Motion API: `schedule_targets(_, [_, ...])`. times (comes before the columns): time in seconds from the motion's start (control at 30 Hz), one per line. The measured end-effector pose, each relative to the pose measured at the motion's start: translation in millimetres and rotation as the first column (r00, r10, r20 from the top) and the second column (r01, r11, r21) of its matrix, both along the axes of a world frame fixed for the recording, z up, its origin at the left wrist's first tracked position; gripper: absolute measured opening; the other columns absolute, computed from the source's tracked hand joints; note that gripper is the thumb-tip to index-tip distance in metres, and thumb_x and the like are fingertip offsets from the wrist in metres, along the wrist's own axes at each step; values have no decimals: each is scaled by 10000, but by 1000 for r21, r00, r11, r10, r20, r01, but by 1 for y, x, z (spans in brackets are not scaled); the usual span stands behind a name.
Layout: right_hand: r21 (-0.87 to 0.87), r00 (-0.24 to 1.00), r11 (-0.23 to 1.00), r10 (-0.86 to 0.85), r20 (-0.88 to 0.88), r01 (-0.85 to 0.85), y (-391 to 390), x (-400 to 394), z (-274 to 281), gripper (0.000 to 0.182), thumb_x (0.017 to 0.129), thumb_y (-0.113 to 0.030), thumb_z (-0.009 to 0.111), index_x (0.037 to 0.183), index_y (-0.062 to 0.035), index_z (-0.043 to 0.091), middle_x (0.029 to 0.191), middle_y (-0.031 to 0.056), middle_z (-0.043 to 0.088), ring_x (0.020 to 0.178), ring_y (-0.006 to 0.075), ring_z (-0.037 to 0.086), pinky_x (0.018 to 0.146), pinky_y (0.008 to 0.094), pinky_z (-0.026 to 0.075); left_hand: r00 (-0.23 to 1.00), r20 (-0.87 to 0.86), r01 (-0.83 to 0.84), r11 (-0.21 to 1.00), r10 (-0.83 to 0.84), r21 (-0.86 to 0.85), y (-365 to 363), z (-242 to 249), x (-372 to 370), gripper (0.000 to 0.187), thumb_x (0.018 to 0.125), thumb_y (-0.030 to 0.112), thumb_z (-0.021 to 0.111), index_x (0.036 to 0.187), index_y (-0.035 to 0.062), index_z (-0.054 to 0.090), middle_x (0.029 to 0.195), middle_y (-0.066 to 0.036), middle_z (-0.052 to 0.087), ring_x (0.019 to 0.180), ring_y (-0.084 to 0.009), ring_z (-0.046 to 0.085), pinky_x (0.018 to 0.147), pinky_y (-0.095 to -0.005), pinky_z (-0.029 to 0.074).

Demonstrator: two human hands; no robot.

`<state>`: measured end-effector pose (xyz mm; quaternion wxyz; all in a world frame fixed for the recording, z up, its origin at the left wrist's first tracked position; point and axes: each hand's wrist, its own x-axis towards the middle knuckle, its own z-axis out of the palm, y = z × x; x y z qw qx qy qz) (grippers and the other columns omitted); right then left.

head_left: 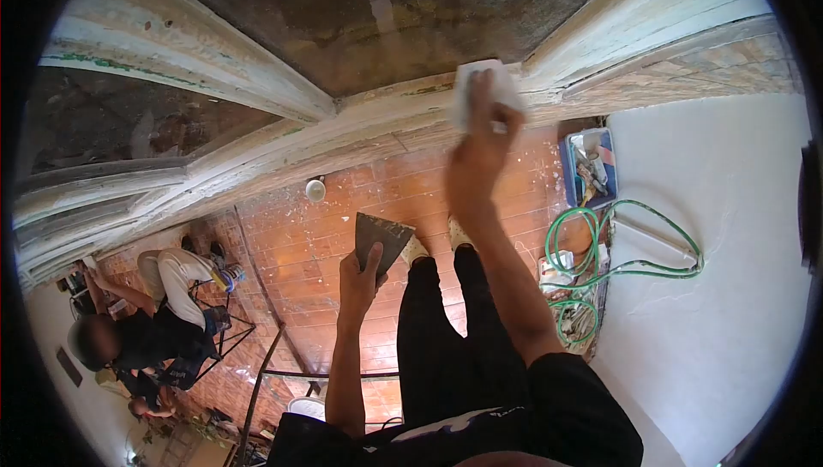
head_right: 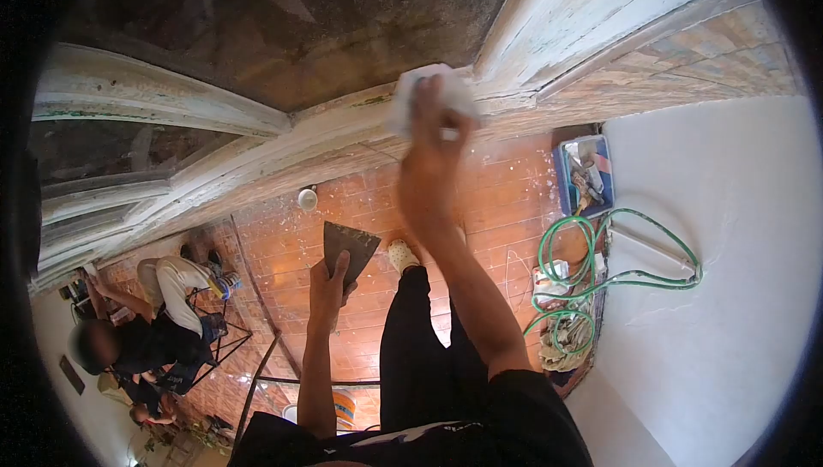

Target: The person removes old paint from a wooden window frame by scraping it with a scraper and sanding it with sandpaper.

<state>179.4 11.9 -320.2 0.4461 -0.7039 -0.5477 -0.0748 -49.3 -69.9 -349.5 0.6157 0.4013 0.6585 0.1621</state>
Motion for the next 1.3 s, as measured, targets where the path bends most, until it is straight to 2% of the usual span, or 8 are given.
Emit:
schedule_targets(0.07, [35, 978, 978, 202, 61, -204, 2, -16, -19, 770, 655, 207, 463, 1397, 7, 514, 1442, 159, 520, 1125, 333, 512, 939, 402, 402, 1000, 12, 0, 1000, 0, -1, -1, -1, 0, 449, 991, 413, 591, 790, 13, 559, 595, 4, 495, 453, -64, 466, 414, -216, 411])
schedule_targets(0.17, [-8, 1000, 1000, -19, 20, 19, 2, 18, 2, 761, 618, 213, 471, 1351, 27, 558, 1383, 159, 578, 1040, 297, 477, 911, 401, 434, 1000, 17, -6, 1000, 7, -14, -4, 0, -8, 448, 991, 409, 592, 791, 9, 561, 595, 2, 496, 449, -65, 467, 414, -212, 410])
schedule_targets(0.2, [-29, 995, 996, -77, 62, 79, 5, 21, -1, 654, 741, 130, 513, 1377, -16, 550, 1451, 139, 517, 1115, 313, 517, 964, 394, 396, 1000, 5, -5, 1000, 5, -19, -2, 0, -10, 445, 992, 404, 591, 791, 9, 562, 592, 1, 496, 449, -66, 467, 414, -212, 410])
schedule_targets(0.37, [22, 965, 989, 135, 225, -144, 3, 45, -20, 536, 809, 102, 500, 1337, 42, 563, 1449, 182, 510, 1219, 279, 542, 959, 421, 391, 1000, -7, 14, 1000, -14, -7, 2, 2, -11, 423, 995, 385, 592, 794, 13, 565, 580, -2, 496, 452, -67, 470, 416, -209, 401])
schedule_targets(0.53, [84, 930, 975, 170, 328, -207, 7, 54, -24, 673, 692, 142, 491, 1357, 46, 543, 1376, 166, 585, 1211, 283, 528, 928, 436, 397, 998, -9, 64, 998, -63, 24, -3, -4, -17, 397, 983, 429, 597, 835, 65, 544, 569, 30, 470, 411, -48, 432, 348, -209, 273])
schedule_targets(0.63, [162, 982, 987, -6, 189, -25, 10, 53, -31, 636, 718, 139, 500, 1344, 41, 556, 1366, 169, 590, 1115, 298, 539, 911, 449, 401, 1000, -3, 27, 1000, -27, -10, -5, -1, -16, 405, 982, 434, 596, 831, 62, 545, 567, 30, 467, 412, -49, 437, 351, -207, 281])
schedule_targets(0.77, [111, 915, 958, 214, 343, -266, 6, 74, -39, 461, 809, 49, 619, 1270, 45, 608, 1391, 165, 568, 1015, 275, 560, 870, 387, 413, 999, -27, 36, 998, -37, -55, -8, 0, -15, 385, 998, 353, 593, 849, -2, 593, 658, 7, 528, 517, -54, 483, 440, -204, 429])
schedule_targets(1.3, [110, 996, 992, 61, 60, -68, -4, 35, -54, 652, 671, 170, 483, 1289, 13, 618, 1375, 148, 585, 990, 314, 535, 884, 394, 418, 994, -60, 92, 994, -96, -56, -21, 6, 0, 420, 994, 383, 595, 844, -9, 589, 644, -6, 520, 526, -68, 490, 459, -226, 439])
